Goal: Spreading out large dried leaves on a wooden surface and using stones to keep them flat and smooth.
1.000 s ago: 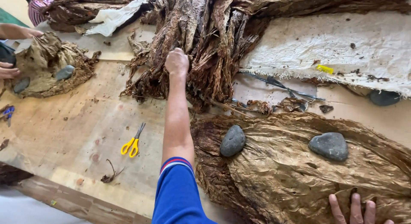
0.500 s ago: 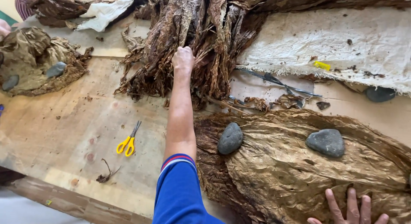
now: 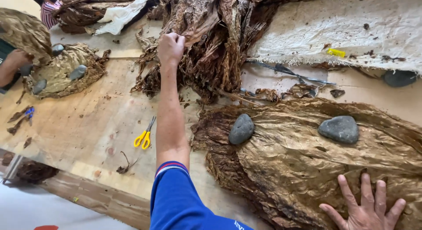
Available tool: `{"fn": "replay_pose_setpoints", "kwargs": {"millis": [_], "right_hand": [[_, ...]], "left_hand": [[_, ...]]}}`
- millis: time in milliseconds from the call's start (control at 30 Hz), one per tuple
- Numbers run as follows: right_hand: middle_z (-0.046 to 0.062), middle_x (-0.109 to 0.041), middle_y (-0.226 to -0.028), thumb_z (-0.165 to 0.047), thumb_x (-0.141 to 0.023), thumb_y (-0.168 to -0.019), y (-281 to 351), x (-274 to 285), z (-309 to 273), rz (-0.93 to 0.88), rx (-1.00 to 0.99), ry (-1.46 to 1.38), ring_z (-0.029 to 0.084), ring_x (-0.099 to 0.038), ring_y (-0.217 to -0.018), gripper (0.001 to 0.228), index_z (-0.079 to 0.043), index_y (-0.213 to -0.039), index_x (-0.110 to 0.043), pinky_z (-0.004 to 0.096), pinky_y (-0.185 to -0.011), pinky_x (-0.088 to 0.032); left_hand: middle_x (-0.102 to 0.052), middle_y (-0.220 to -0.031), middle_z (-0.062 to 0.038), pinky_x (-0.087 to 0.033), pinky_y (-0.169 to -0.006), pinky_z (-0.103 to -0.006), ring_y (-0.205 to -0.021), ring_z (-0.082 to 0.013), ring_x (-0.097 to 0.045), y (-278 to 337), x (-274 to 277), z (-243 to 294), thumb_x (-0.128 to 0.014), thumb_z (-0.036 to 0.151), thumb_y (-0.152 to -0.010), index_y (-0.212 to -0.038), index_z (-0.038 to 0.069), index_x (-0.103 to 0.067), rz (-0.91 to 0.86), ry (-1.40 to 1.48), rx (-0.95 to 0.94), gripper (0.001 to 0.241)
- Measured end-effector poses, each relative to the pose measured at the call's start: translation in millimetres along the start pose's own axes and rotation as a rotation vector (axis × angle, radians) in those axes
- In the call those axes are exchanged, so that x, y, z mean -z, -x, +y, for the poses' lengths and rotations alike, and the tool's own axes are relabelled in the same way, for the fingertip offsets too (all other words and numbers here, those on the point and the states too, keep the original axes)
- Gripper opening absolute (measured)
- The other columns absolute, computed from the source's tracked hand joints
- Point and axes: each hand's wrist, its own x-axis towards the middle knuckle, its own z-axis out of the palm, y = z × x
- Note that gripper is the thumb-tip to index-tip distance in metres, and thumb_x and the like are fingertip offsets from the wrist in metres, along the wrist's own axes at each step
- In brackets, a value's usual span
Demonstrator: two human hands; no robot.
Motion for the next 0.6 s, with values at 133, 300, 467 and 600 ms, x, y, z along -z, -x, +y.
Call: {"fn": "replay_pose_setpoints", "kwargs": {"millis": [133, 300, 467, 600], "right_hand": [[0.008, -0.016, -0.179, -0.074, -0.037, -0.079, 6.9, -12.0, 16.2, 0.06, 0.019, 0.053, 0.022, 0.005, -0.172, 0.093, -0.035, -0.163, -0.028, 0.085, -0.118, -0.005], [-0.004, -0.008, -0.173, -0.099, -0.026, -0.067, 21.4, -37.5, 51.2, -0.21, -0.186, 0.255, 0.033, 0.0, -0.16, 0.103, -0.059, -0.16, -0.01, 0.066, -0.123, 0.009], [0.009, -0.017, -0.178, -0.076, -0.036, -0.081, 3.0, 3.9, 5.8, 0.032, 0.012, 0.027, 0.031, 0.0, -0.169, 0.091, -0.038, -0.163, -0.027, 0.08, -0.121, -0.001], [0.013, -0.018, -0.178, -0.071, -0.04, -0.081, 7.1, 4.6, 6.7, 0.041, 0.04, 0.019, 0.031, 0.0, -0.17, 0.09, -0.034, -0.163, -0.03, 0.084, -0.119, -0.003]], "left_hand": [[-0.078, -0.075, -0.005, -0.046, -0.034, -0.0159, -0.046, -0.0059, -0.061, -1.5, 27.1, 2.8, -0.07, 0.017, -0.102, -0.092, 0.007, -0.076, 0.226, 0.131, -0.094, 0.016], [-0.077, -0.074, -0.009, -0.042, -0.032, -0.0148, -0.045, -0.008, -0.06, -3.8, 71.8, 5.9, -0.075, 0.011, -0.103, -0.092, 0.002, -0.078, 0.091, 0.181, -0.114, 0.014], [-0.081, -0.078, -0.008, -0.056, -0.036, -0.0134, -0.052, -0.008, -0.074, 4.7, 144.2, 30.9, -0.067, 0.008, -0.106, -0.096, 0.003, -0.077, 0.22, 0.479, 0.006, 0.015], [-0.075, -0.076, -0.012, -0.06, -0.032, -0.0136, -0.049, -0.0082, -0.073, -8.7, 166.7, -14.5, -0.064, 0.005, -0.111, -0.096, -0.001, -0.071, 0.307, 0.238, -0.164, 0.018]]}}
